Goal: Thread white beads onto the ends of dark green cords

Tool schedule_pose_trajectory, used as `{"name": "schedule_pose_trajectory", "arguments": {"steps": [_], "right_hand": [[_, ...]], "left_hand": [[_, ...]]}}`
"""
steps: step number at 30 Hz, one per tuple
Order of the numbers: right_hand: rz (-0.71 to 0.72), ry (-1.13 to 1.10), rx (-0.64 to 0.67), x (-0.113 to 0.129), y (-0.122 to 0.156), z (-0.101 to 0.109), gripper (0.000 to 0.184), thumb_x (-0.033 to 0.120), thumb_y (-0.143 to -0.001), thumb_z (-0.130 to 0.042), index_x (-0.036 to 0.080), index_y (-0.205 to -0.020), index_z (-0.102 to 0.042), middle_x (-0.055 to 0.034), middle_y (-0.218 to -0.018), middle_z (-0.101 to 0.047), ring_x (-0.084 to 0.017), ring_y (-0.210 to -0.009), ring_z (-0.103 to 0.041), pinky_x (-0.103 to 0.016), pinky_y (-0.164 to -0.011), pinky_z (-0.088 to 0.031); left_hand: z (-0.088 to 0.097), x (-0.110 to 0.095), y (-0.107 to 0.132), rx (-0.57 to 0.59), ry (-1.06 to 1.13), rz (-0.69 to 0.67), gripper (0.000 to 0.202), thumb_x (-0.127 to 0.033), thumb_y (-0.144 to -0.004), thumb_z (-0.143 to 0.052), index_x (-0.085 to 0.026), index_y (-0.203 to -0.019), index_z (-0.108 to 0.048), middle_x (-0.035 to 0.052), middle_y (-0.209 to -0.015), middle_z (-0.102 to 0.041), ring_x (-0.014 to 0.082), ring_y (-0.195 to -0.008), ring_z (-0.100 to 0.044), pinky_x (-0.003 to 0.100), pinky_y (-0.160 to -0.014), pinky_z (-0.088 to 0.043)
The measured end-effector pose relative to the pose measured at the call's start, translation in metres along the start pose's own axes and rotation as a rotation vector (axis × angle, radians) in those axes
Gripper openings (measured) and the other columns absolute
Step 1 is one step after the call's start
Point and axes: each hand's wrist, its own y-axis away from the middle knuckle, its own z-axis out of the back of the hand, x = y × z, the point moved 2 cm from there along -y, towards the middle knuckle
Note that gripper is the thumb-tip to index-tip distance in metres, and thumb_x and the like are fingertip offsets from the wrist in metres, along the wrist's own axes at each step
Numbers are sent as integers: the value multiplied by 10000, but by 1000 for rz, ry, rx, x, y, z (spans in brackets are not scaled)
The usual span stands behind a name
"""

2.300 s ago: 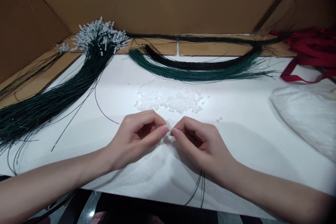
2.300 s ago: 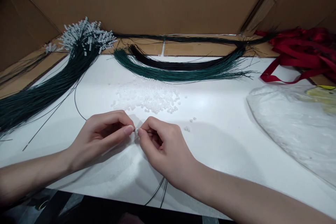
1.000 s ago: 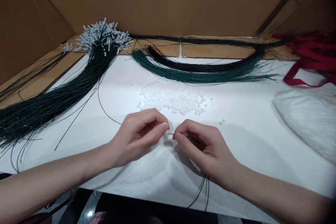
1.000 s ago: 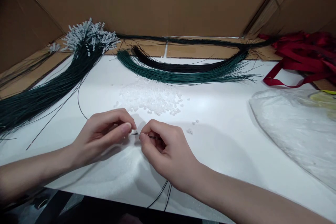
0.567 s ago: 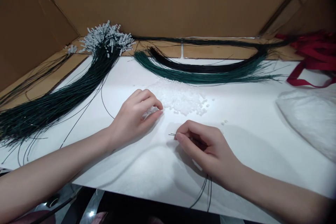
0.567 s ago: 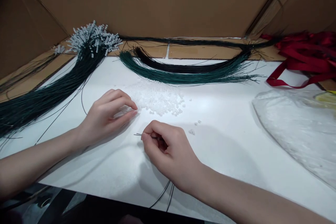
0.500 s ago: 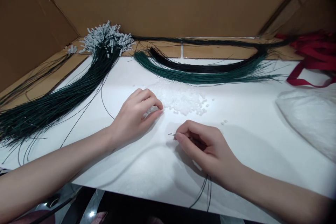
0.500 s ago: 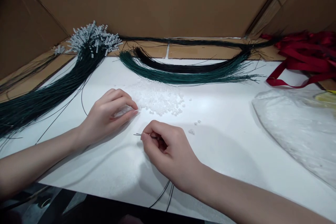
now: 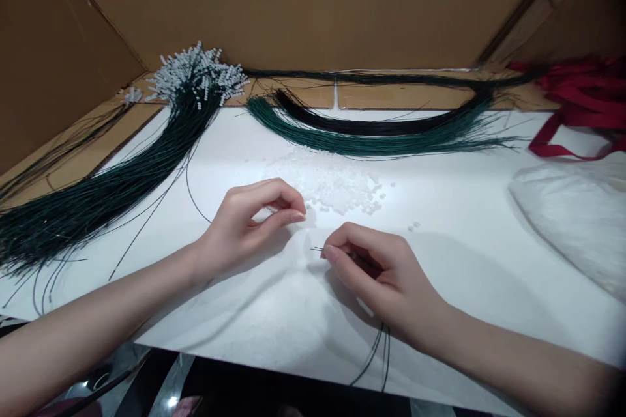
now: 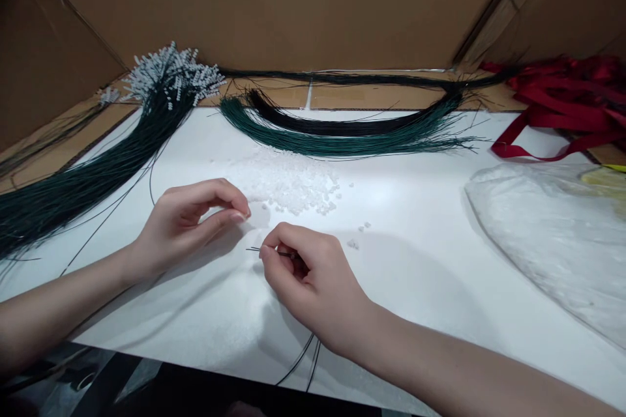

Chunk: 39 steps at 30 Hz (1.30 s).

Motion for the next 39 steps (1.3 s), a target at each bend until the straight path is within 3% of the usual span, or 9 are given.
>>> {"name": "schedule_pose_trajectory", "arguments": {"steps": [5,11,22,39], "right_hand": [[-4,-30,-20,0,1,1,179,213,-944,-486,171,-795,-577,49,-603,-426,-84,-537,-358,-238,-492,-284],[-3,-57,-29,0,2,1,178,215,-943,-495,174,-785,-564,56,-592,-405,-83,-529,-344,-241,-489,-277],[10,-60,-34,-2,2,1,180,212,-944,-492,172,-785,-566,61,-589,-396,-78,-523,-340,-236,-487,-272],[8,-41,-24,-2,2,1,170,220,-936,-500,174,-789,-571,57,-581,-397,-85,-523,-352,-238,-488,-282]], "left_hand": [[-4,-5,7,43,360,150,43,-155,-870,-668,-147,-909,-651,24,-855,-677,103,-791,-643,183,-706,-504],[-11,-4,8,90,582,211,163,-106,-831,-708,-154,-971,-638,16,-876,-707,81,-789,-677,145,-727,-536],[-14,0,10,102,691,239,211,-75,-822,-713,-166,-995,-635,9,-879,-712,70,-801,-672,139,-756,-542],[-15,1,12,123,688,235,222,-78,-831,-707,-185,-1012,-633,0,-894,-708,72,-822,-671,150,-778,-542]]}}
